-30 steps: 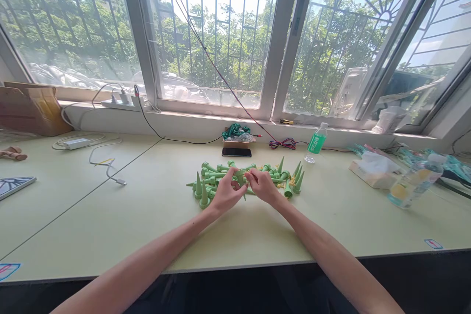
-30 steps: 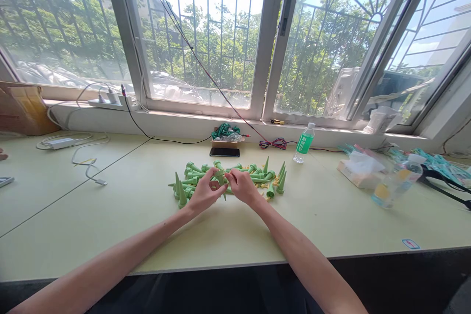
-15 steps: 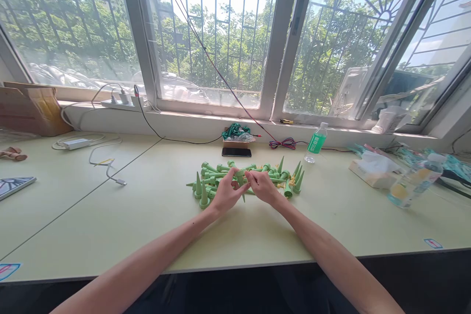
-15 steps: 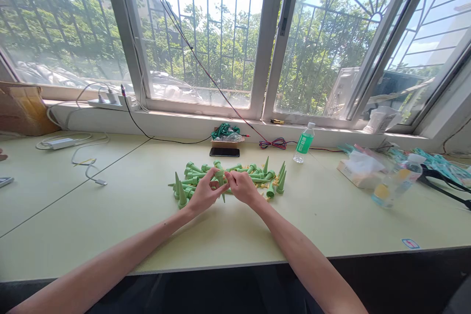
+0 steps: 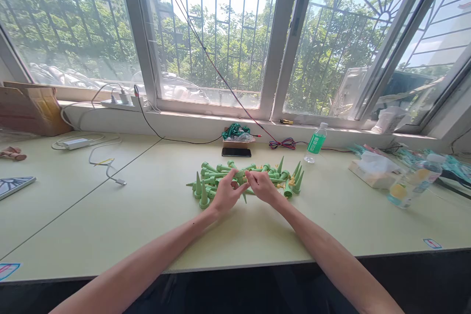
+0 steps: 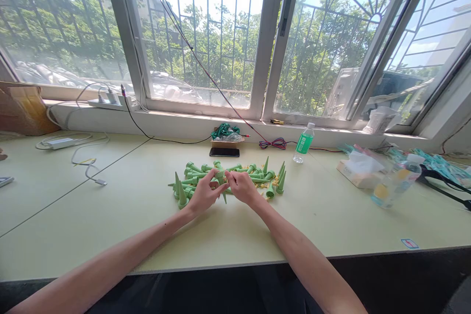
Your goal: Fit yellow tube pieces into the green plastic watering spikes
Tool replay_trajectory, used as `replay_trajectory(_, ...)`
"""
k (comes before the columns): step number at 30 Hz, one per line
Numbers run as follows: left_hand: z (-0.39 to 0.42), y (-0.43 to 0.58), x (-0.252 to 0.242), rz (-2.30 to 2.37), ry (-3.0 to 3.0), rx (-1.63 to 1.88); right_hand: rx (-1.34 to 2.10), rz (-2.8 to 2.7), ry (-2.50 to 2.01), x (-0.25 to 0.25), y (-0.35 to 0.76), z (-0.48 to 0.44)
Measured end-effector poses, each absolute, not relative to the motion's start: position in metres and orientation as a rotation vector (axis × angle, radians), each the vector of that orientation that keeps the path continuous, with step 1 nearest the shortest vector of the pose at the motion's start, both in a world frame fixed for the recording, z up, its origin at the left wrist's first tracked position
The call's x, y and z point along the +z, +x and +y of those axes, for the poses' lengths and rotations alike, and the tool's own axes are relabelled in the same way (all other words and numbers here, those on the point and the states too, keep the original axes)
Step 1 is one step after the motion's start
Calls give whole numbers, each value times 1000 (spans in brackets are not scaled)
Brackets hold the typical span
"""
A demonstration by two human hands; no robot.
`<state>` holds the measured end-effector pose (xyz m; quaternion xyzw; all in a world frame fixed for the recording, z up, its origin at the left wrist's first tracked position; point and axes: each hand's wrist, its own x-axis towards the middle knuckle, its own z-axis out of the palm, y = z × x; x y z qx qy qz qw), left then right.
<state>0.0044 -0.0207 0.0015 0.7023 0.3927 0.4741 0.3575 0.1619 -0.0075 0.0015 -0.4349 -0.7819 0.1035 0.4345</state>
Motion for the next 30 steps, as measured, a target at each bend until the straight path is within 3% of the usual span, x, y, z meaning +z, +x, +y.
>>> replay_trajectory(30, -23, 8, 2, 1000, 1790, 1293, 430, -1861, -1076, 4, 162, -10)
